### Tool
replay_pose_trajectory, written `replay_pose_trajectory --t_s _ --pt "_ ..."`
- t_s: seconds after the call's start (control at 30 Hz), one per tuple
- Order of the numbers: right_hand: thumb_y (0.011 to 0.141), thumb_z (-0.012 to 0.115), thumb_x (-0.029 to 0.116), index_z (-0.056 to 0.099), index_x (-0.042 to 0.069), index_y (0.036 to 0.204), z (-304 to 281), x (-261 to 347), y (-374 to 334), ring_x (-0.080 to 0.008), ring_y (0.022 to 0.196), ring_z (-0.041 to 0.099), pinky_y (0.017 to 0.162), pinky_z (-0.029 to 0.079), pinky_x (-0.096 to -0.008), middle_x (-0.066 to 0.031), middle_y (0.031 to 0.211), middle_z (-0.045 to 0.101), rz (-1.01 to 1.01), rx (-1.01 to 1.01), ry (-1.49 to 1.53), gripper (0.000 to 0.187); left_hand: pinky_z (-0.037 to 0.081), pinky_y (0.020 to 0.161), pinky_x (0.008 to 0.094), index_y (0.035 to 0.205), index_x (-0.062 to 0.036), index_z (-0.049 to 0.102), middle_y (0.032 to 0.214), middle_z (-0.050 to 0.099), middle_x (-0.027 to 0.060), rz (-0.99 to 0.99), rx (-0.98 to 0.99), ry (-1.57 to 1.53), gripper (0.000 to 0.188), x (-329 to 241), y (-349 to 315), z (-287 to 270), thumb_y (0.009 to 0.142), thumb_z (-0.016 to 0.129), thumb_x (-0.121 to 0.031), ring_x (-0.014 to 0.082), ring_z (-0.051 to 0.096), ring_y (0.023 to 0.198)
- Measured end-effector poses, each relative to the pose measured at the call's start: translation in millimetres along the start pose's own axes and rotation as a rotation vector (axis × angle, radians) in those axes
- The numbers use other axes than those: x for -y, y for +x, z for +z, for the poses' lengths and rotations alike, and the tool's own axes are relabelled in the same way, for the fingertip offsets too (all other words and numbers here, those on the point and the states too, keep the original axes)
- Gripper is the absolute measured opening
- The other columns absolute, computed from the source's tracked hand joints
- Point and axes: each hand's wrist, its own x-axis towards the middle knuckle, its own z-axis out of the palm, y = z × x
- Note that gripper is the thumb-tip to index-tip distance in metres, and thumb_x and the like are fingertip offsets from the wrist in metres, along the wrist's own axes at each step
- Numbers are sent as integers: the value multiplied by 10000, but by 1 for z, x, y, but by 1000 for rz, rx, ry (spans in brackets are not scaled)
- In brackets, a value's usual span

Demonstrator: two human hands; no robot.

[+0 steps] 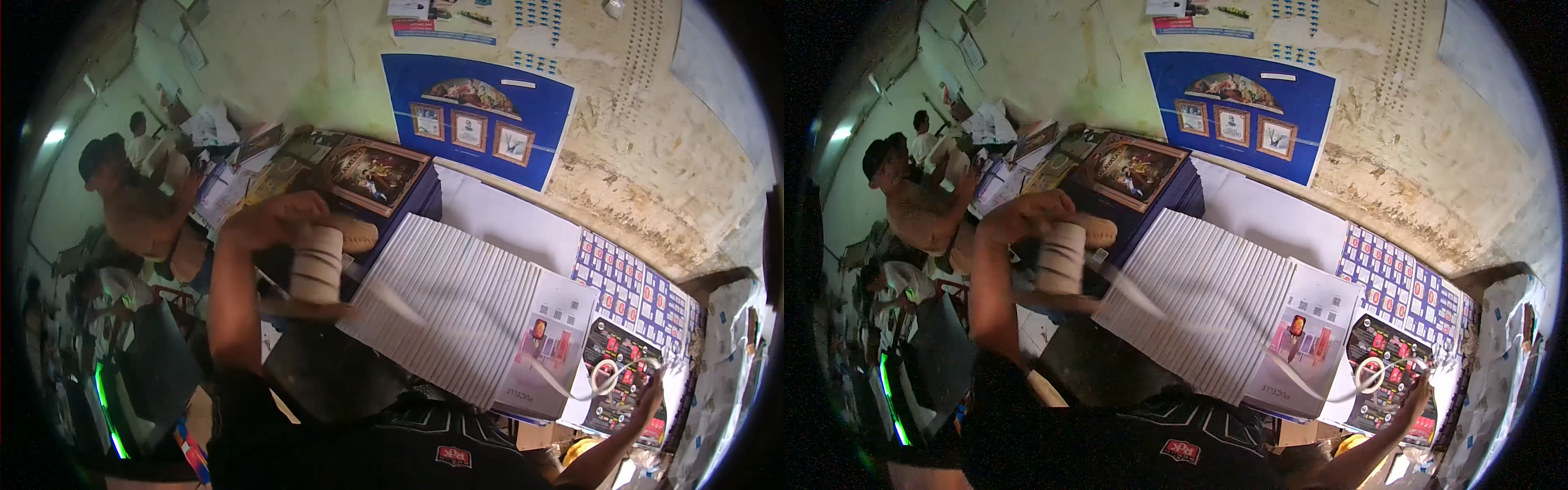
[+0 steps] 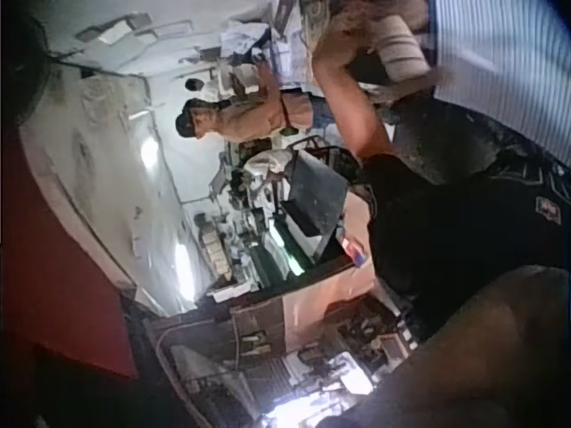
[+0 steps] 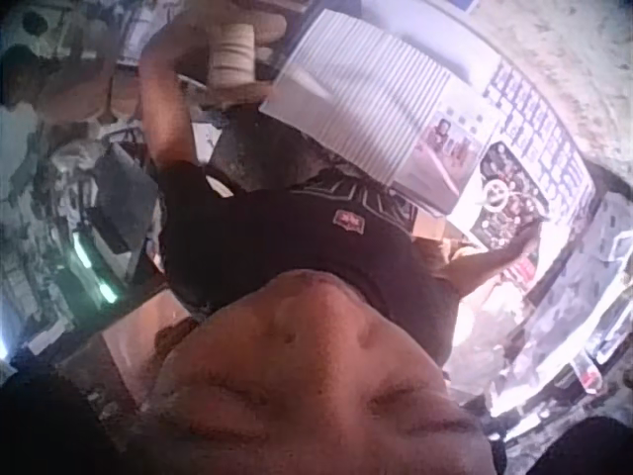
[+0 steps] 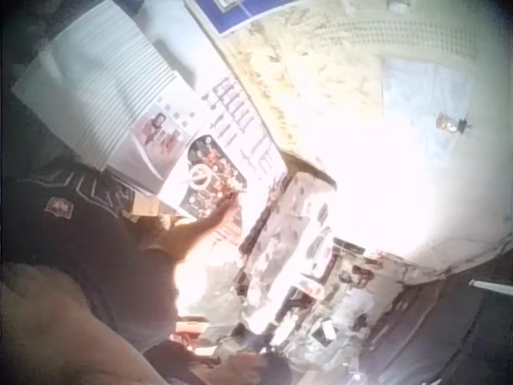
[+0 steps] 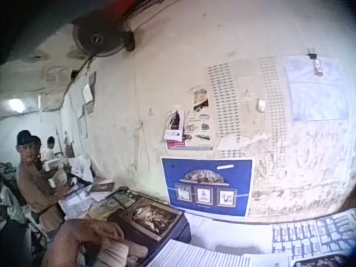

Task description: The person unwinds a long white ribbon from a large wooden spool by hand and then wraps the ribbon around a smaller white core.

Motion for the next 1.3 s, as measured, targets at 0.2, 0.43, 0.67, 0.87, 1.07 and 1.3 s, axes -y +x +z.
replay_pose_trajectory --t_s 0.2,0.43,0.67,0.87,1.07,1.3 --pt "674 807 213 285 27 1453 65 21 2 -371 1344 344 1103 293 -443 -242 1465 334 -612 211 -1008 956 369 1057 388 1405 1 349 1450 374 154 327 -929 -544 547 21 1 36 996 461 -344 252 398 1315" --pt "732 801 262 302 -10 1443 343 190 -250 -232 1223 472 1069 312 -347 -169 1343 496 -479 1214 224 910 462 876 434 1247 15 392 1176 456 180 501 -1160 465 781 -127 111 89 709 830 -343 334 506 1082" --pt "988 379 106 424 -32 1342 278 144 -113 -157 1039 545 866 456 -279 -135 1200 517 -828 858 -271 382 473 842 403 1185 1 476 1149 491 153 330 -388 -239 713 -56 60 77 689 820 -378 338 566 999" --pt "952 455 212 411 -17 1370 238 175 -141 -185 1188 500 975 420 -303 -157 1320 512 -783 712 -102 479 414 947 375 1321 -2 420 1203 549 141 144 -670 115 555 -19 60 39 844 638 -183 264 557 1067" --pt "917 518 328 408 1 1376 234 135 -171 -229 1200 498 1000 407 -339 -160 1300 526 -1101 1013 -455 574 428 948 417 1307 -53 460 1223 549 214 -14 -1148 668 424 44 43 -1 912 551 -176 308 560 1100" --pt "920 477 479 393 27 1385 152 27 17 -275 1168 525 1006 407 -392 -154 1280 529 -721 305 -1086 654 377 1045 363 1350 -27 400 1354 461 133 316 -864 -534 619 62 57 -15 846 690 -238 230 448 1251"
